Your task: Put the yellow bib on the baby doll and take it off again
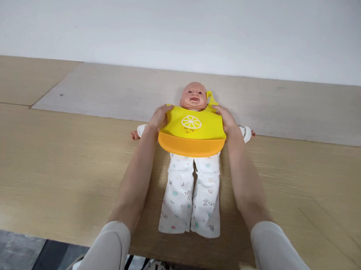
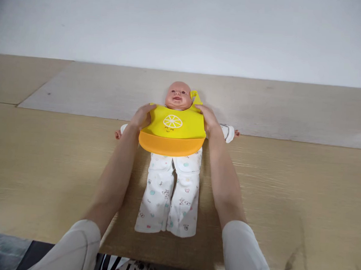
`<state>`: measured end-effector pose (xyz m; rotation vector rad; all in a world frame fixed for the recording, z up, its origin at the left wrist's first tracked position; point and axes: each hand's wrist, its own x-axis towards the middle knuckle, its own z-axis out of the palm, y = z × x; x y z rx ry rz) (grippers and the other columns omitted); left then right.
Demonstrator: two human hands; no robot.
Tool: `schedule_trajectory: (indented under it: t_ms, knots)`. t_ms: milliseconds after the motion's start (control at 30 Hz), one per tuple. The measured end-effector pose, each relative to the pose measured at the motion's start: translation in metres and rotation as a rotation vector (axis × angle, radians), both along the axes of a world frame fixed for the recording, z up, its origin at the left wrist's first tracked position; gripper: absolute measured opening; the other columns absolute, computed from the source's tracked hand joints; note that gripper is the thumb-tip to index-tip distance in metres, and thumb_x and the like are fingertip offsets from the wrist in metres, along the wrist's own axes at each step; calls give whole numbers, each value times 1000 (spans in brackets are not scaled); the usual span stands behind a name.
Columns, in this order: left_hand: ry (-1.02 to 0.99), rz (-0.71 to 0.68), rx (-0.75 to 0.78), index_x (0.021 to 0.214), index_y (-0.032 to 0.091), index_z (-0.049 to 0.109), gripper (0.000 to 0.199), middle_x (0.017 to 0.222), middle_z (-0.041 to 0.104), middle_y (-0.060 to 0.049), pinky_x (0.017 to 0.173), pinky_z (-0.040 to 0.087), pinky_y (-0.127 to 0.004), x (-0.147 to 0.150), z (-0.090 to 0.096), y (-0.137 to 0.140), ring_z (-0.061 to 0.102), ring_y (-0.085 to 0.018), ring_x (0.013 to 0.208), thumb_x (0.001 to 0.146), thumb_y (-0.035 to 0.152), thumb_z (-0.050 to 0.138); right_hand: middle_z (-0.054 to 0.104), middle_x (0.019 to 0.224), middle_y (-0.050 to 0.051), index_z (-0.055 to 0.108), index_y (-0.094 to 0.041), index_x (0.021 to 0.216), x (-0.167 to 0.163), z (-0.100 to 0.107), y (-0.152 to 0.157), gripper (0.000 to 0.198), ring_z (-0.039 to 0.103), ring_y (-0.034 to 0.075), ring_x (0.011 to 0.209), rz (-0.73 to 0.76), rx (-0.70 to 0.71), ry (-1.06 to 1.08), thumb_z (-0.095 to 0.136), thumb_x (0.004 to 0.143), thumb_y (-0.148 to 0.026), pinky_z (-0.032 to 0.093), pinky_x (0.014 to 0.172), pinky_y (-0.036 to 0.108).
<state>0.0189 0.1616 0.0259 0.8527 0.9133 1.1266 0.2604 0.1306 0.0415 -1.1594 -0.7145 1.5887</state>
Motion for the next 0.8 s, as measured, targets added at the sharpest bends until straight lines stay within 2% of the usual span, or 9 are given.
schedule_trajectory:
  t_ms: [100, 167, 267, 500, 667, 800]
  knots:
    - [-10, -62, 3, 80, 16, 61, 14, 74, 68, -3, 78, 50, -33, 3, 5, -4, 66, -20, 75, 68, 19, 68, 66, 76, 1, 60, -20, 95, 1, -3, 2, 27, 63, 19, 71, 68, -30, 31, 58, 72, -34, 54, 69, 32]
    - [-53, -109, 24, 91, 18, 62, 23, 83, 71, -4, 85, 50, -34, 4, 10, -8, 68, -23, 88, 68, 20, 68, 65, 73, 0, 59, -19, 95, 1, -5, 4, 27, 62, 18, 69, 68, -1, 37, 58, 71, -31, 53, 66, 30]
    - [-116, -105, 16, 102, 21, 61, 33, 94, 71, -4, 94, 48, -34, 3, 15, -14, 66, -24, 106, 69, 22, 67, 64, 74, -2, 57, -20, 95, -1, -10, 6, 27, 61, 15, 69, 75, 60, 76, 59, 70, -29, 52, 67, 27]
    - [-160, -174, 28, 95, 21, 62, 21, 94, 72, -6, 92, 50, -35, 0, 12, -10, 65, -26, 110, 75, 26, 59, 66, 82, 0, 56, -22, 95, -11, -10, 7, 28, 65, 19, 89, 88, 98, 118, 60, 71, -36, 53, 85, 32]
    - [-171, -82, 40, 94, 20, 64, 20, 93, 72, -5, 90, 50, -34, -1, 6, -5, 66, -24, 107, 80, 28, 53, 68, 88, 2, 57, -22, 99, -14, -1, 2, 35, 65, 20, 95, 112, 141, 116, 59, 72, -45, 53, 89, 36]
    - [-190, 6, 9, 95, 19, 66, 23, 91, 73, -4, 90, 50, -32, 1, 7, -5, 66, -22, 107, 82, 26, 49, 68, 94, 2, 58, -23, 97, -12, -2, 2, 35, 65, 21, 100, 109, 216, 149, 63, 72, -46, 54, 89, 37]
